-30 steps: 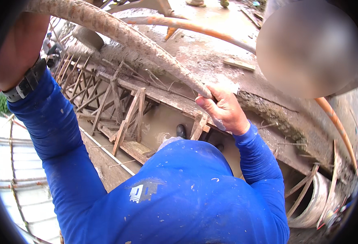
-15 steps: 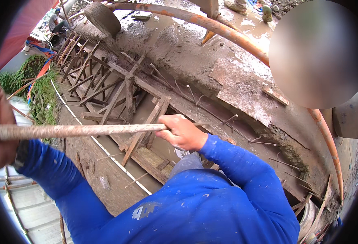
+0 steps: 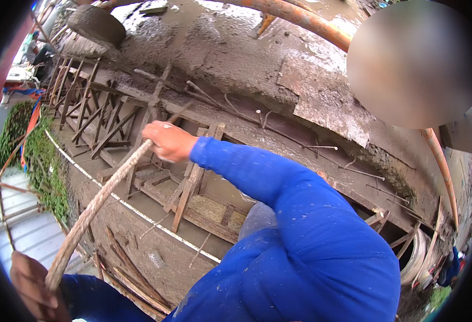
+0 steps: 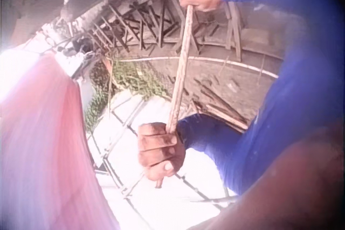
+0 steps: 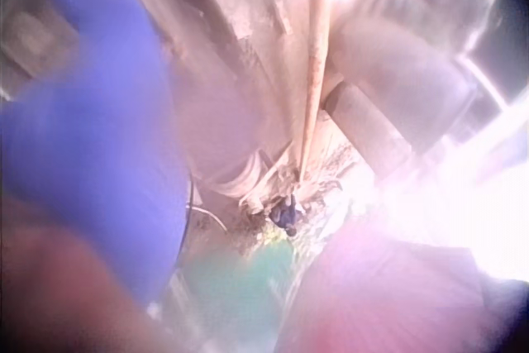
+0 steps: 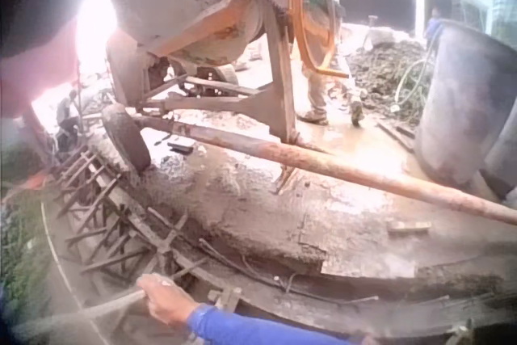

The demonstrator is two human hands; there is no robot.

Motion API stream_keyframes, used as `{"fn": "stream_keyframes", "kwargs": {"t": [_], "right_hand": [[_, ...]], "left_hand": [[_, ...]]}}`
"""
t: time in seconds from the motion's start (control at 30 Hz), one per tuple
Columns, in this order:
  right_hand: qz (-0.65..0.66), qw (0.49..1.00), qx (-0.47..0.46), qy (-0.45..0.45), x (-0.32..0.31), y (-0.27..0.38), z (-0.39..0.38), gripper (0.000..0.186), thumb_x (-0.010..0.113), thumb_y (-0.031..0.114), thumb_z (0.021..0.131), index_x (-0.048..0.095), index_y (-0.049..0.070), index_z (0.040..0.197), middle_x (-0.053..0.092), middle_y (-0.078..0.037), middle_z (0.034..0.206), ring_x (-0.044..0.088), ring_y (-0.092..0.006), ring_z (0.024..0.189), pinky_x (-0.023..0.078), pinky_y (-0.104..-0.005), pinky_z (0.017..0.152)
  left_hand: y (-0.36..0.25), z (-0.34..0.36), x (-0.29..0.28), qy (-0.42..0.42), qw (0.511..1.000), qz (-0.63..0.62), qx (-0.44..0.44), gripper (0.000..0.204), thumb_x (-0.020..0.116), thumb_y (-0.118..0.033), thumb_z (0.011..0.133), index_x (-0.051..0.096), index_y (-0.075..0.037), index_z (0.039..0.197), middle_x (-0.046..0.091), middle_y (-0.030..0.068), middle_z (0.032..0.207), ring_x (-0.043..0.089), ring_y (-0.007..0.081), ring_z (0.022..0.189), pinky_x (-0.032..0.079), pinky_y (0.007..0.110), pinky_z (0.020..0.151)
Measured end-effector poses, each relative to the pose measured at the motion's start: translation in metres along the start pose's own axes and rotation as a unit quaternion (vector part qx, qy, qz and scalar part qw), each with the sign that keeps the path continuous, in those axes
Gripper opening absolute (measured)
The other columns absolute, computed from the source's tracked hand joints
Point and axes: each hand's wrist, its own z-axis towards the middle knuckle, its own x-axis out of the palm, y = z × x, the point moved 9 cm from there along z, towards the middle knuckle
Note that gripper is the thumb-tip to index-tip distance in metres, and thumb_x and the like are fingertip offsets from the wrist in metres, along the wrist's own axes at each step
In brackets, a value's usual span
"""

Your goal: The person uses a long wooden stick to push and level wet concrete inside a large cylindrical formwork. They repeatedly probe and smooth the surface while standing on wooden supports, occasionally stepping to adjust their position.

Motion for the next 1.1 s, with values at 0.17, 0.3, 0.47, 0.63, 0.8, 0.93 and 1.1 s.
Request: {"fn": "stream_keyframes", "kwargs": {"t": [0.17,0.3,0.47,0.63,0.8,0.93,1.1], "right_hand": [[-0.017,0.990,0.130,0.048,0.053,-0.102,0.003,0.013,0.059,0.009,0.085,0.063,0.003,0.097,0.066,-0.018,0.107,0.061,-0.0394,0.110,0.049,-0.0492,0.094],[-0.097,0.961,0.224,0.131,0.023,-0.128,-0.049,0.024,0.067,0.025,0.086,0.073,0.011,0.105,0.072,-0.016,0.109,0.068,-0.0371,0.104,0.050,-0.0474,0.094],[-0.110,0.967,0.202,0.107,-0.001,-0.074,-0.104,0.025,0.066,0.035,0.089,0.070,0.011,0.088,0.071,-0.013,0.092,0.068,-0.0343,0.100,0.046,-0.0478,0.091],[-0.117,0.958,0.227,0.130,-0.059,-0.034,-0.170,0.023,0.065,0.033,0.088,0.069,0.011,0.083,0.070,-0.014,0.084,0.068,-0.0349,0.092,0.046,-0.0487,0.090],[-0.151,0.953,0.230,0.124,-0.094,-0.014,-0.231,0.017,0.065,0.026,0.081,0.070,0.011,0.087,0.071,-0.012,0.093,0.068,-0.0342,0.098,0.046,-0.0523,0.088],[-0.141,0.960,0.231,0.074,-0.124,-0.006,-0.232,0.022,0.065,0.030,0.092,0.071,0.012,0.083,0.069,-0.014,0.085,0.067,-0.0368,0.092,0.045,-0.0516,0.082],[-0.125,0.965,0.222,0.071,-0.109,0.028,-0.193,0.030,0.063,0.030,0.094,0.066,0.010,0.073,0.066,-0.015,0.079,0.065,-0.0368,0.086,0.041,-0.0503,0.076]], "left_hand": [[0.081,0.003,0.120,0.157,0.974,0.161,0.009,0.019,0.061,-0.033,0.098,0.065,-0.015,0.103,0.051,-0.0007,0.074,0.052,0.0164,0.069,0.035,0.038,0.072],[0.120,-0.012,0.120,0.104,0.986,0.123,-0.052,0.018,0.057,-0.028,0.102,0.064,-0.012,0.107,0.044,-0.0026,0.069,0.050,0.0149,0.068,0.034,0.036,0.073],[0.084,-0.015,0.093,0.074,0.993,0.062,-0.066,0.017,0.051,-0.017,0.105,0.063,-0.010,0.114,0.039,-0.0027,0.070,0.048,0.0145,0.071,0.034,0.036,0.077],[0.070,-0.027,0.088,0.047,0.994,-0.002,-0.096,0.014,0.051,-0.015,0.104,0.062,-0.008,0.110,0.041,-0.0019,0.074,0.048,0.0144,0.073,0.035,0.032,0.074],[0.002,-0.032,0.192,0.102,0.993,0.042,-0.044,0.019,0.060,-0.025,0.101,0.065,-0.007,0.106,0.047,0.0011,0.069,0.054,0.0156,0.063,0.040,0.026,0.059],[-0.026,0.004,0.245,0.155,0.982,0.100,-0.041,0.018,0.065,-0.023,0.099,0.066,-0.005,0.096,0.054,0.0064,0.069,0.059,0.0182,0.059,0.046,0.028,0.050],[-0.067,0.014,0.224,0.183,0.978,0.101,0.002,0.018,0.066,-0.029,0.100,0.068,-0.011,0.101,0.058,0.0003,0.069,0.065,0.0148,0.062,0.048,0.023,0.054]]}}
